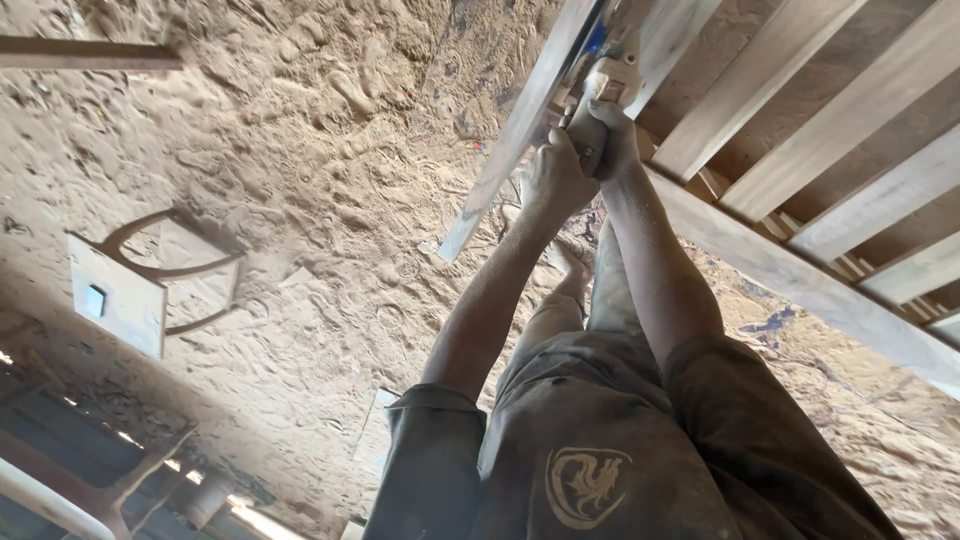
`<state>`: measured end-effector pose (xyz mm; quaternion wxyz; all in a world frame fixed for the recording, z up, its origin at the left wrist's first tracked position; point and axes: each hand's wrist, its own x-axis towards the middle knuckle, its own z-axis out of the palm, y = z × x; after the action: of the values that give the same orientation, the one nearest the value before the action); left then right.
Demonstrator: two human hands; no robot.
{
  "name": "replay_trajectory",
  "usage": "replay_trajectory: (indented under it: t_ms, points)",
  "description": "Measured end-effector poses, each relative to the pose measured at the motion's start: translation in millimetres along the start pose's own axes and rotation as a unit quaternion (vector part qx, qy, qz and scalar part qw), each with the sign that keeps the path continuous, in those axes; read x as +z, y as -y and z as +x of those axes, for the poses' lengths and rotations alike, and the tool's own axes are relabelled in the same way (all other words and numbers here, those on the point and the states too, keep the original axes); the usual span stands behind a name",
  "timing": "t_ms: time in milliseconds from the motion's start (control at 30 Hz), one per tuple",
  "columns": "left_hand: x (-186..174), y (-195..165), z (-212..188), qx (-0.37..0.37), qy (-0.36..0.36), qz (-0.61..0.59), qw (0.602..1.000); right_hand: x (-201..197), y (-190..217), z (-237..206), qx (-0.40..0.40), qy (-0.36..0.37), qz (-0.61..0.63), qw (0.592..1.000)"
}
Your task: The person uses an angle grinder to sand the wooden slats and rails of a bed frame, moving the tool along the frame surfaces and repositioning around the furniture to grind different sections.
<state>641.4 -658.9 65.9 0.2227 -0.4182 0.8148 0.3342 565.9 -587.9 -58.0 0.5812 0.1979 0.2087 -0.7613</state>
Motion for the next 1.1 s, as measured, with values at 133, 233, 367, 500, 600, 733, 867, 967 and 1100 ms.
replay_trajectory:
  t_ms: [133,233,367,500,600,733,867,967,1100]
  points:
    - [6,19,-10,0.026,-0.007,-0.076,0.997,-3,-21,-4,-0.029,0.03,-0.034,0.999]
    - [5,34,-23,0.008,0.008,-0.03,0.999,-4,-39,-10,-0.027,0.011,-0.013,0.999]
    - [-1,49,-43,0.023,0.003,-0.034,0.999,-1,-58,-21,-0.05,0.007,-0.017,0.999]
    - [2,70,-67,0.013,0.004,-0.017,1.0,0,-83,-36,-0.039,0.014,-0.015,0.999]
    - [11,98,-86,0.009,0.008,-0.044,0.999,-5,-111,-46,-0.018,-0.023,-0.02,0.999]
    - [21,137,-117,0.055,-0.039,-0.107,0.992,-8,-160,-66,-0.01,-0.048,-0.035,0.998]
    - [24,178,-155,0.0,0.013,-0.063,0.998,-1,-215,-89,-0.027,-0.065,-0.058,0.996]
    - [30,215,-185,-0.008,0.001,-0.083,0.997,1,-259,-105,-0.017,-0.071,-0.06,0.996]
    - [45,272,-230,-0.047,0.017,-0.061,0.997,-1,-319,-133,0.002,-0.069,-0.055,0.996]
